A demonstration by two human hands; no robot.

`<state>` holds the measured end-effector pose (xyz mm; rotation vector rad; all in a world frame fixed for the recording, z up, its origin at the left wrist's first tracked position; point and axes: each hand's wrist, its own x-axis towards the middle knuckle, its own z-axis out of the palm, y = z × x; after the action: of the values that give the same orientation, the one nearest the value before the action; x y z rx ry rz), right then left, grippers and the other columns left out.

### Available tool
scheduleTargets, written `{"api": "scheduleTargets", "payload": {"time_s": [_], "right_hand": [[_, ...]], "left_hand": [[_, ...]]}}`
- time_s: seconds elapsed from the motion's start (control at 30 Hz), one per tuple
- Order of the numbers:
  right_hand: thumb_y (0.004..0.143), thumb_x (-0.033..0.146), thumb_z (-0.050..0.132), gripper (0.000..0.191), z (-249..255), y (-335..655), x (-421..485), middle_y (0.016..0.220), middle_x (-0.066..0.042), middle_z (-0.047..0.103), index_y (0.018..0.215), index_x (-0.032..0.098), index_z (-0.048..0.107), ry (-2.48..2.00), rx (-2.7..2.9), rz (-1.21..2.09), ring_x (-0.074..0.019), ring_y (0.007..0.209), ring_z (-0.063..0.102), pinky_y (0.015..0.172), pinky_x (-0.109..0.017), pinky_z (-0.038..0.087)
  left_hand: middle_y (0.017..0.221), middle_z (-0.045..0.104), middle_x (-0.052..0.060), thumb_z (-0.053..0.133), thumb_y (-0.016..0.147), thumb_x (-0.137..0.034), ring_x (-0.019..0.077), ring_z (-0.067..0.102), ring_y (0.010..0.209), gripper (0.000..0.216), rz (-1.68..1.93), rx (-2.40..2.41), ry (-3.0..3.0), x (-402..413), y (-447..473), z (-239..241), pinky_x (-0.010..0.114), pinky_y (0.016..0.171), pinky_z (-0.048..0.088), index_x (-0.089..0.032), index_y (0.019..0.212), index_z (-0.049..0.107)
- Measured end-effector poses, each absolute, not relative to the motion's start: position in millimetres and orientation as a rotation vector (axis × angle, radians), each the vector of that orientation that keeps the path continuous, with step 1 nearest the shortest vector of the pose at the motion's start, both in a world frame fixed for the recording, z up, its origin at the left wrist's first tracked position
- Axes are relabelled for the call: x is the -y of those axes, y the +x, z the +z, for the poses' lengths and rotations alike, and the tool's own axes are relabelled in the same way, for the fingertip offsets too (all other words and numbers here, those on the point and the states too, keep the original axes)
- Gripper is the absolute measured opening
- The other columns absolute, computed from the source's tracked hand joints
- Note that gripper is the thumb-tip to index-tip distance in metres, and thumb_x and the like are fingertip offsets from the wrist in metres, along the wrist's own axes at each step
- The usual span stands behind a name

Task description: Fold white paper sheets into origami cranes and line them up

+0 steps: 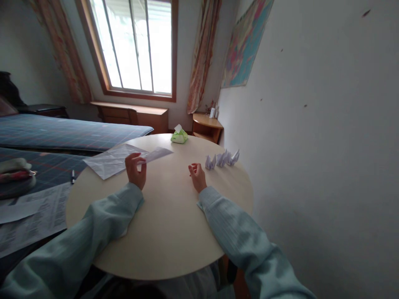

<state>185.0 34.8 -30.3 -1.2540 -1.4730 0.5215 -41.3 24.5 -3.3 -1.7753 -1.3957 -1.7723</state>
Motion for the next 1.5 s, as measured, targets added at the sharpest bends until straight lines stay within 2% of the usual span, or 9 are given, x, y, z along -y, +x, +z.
{"api": "scheduleTargets", "payload": {"time_s": [0.2, 0.27, 0.37, 0.53, 0.73, 0.93, 1.07, 1.2, 1.5], "right_hand": [[0.074, 0.049, 0.038, 0.038, -32, 186, -36, 0.07, -0.003, 0.053, 0.088, 0.014, 0.044, -1.283, 1.446, 0.52, -0.0096, 0.053, 0.051, 0.053, -0.023, 0.042], [0.074, 0.047, 0.038, 0.036, -31, 185, -35, 0.071, -0.003, 0.054, 0.088, 0.014, 0.045, -1.285, 1.455, 0.493, -0.0101, 0.054, 0.051, 0.055, -0.023, 0.042], [0.075, 0.043, 0.04, 0.031, -30, 183, -32, 0.073, -0.004, 0.057, 0.086, 0.015, 0.048, -1.279, 1.54, 0.428, -0.0117, 0.062, 0.054, 0.06, -0.024, 0.043], [0.075, 0.034, 0.044, 0.022, -28, 178, -26, 0.084, -0.004, 0.061, 0.086, 0.018, 0.055, -1.194, 1.832, 0.416, -0.013, 0.077, 0.056, 0.07, -0.026, 0.042], [0.073, 0.031, 0.049, 0.019, -28, 178, -24, 0.082, -0.004, 0.063, 0.077, 0.018, 0.063, -1.127, 2.019, 0.401, -0.0139, 0.081, 0.055, 0.076, -0.026, 0.04], [0.077, 0.031, 0.043, 0.03, -25, 178, -22, 0.066, -0.002, 0.062, 0.061, 0.017, 0.063, -1.107, 2.077, 0.435, -0.012, 0.067, 0.055, 0.068, -0.022, 0.04], [0.073, 0.028, 0.047, 0.018, -26, 179, -24, 0.077, -0.004, 0.061, 0.077, 0.017, 0.061, -1.216, 1.935, 0.241, -0.0151, 0.077, 0.054, 0.074, -0.027, 0.04], [0.067, 0.026, 0.054, 0.033, -35, 183, -33, 0.098, -0.009, 0.056, 0.098, 0.016, 0.051, -1.361, 1.804, 0.097, -0.0194, 0.093, 0.049, 0.084, -0.034, 0.037], [0.063, 0.021, 0.055, 0.043, -38, 186, -40, 0.099, -0.01, 0.053, 0.103, 0.015, 0.043, -1.261, 1.555, 0.34, -0.0146, 0.076, 0.054, 0.067, -0.03, 0.046]], "left_hand": [[0.09, 0.06, 0.002, 0.041, 0.068, -0.011, 0.0143, 0.052, 0.089, 0.014, -1.341, 1.319, -2.658, -27, -29, -18, 0.03, 0.084, 0.038, -0.019, 0.067, 0.053], [0.083, 0.063, 0.001, 0.04, 0.065, -0.01, 0.0135, 0.056, 0.082, 0.02, -1.131, 1.273, -2.944, -30, -25, -26, 0.027, 0.079, 0.041, -0.019, 0.073, 0.057], [0.094, 0.063, -0.001, 0.038, 0.061, -0.008, 0.0135, 0.054, 0.091, 0.034, -0.917, 1.208, -3.164, -31, -22, -32, 0.027, 0.085, 0.038, -0.02, 0.085, 0.06], [0.093, 0.063, -0.006, 0.03, 0.056, 0.001, 0.012, 0.051, 0.1, 0.044, -0.779, 1.359, -3.178, -29, -21, -30, 0.035, 0.096, 0.025, -0.022, 0.074, 0.063], [0.107, 0.057, -0.003, 0.035, 0.06, 0.001, 0.0151, 0.044, 0.106, 0.035, -0.858, 1.206, -2.958, -35, -23, -32, 0.033, 0.093, 0.03, -0.021, 0.058, 0.064], [0.099, 0.059, -0.001, 0.042, 0.07, -0.015, 0.0155, 0.05, 0.092, 0.025, -0.805, 1.247, -2.817, -35, -27, -37, 0.032, 0.085, 0.039, -0.023, 0.083, 0.062], [0.105, 0.056, 0.0, 0.04, 0.071, -0.018, 0.0155, 0.049, 0.097, 0.03, -0.778, 1.153, -2.947, -35, -26, -39, 0.031, 0.089, 0.037, -0.022, 0.095, 0.058], [0.11, 0.054, 0.004, 0.039, 0.068, -0.012, 0.0139, 0.047, 0.103, 0.033, -0.802, 1.048, -3.108, -36, -25, -40, 0.027, 0.093, 0.034, -0.017, 0.096, 0.056], [0.116, 0.05, 0.001, 0.036, 0.077, -0.027, 0.0157, 0.041, 0.109, 0.032, -0.668, 1.177, -3.019, -34, -25, -40, 0.032, 0.093, 0.033, -0.022, 0.104, 0.051]]}}
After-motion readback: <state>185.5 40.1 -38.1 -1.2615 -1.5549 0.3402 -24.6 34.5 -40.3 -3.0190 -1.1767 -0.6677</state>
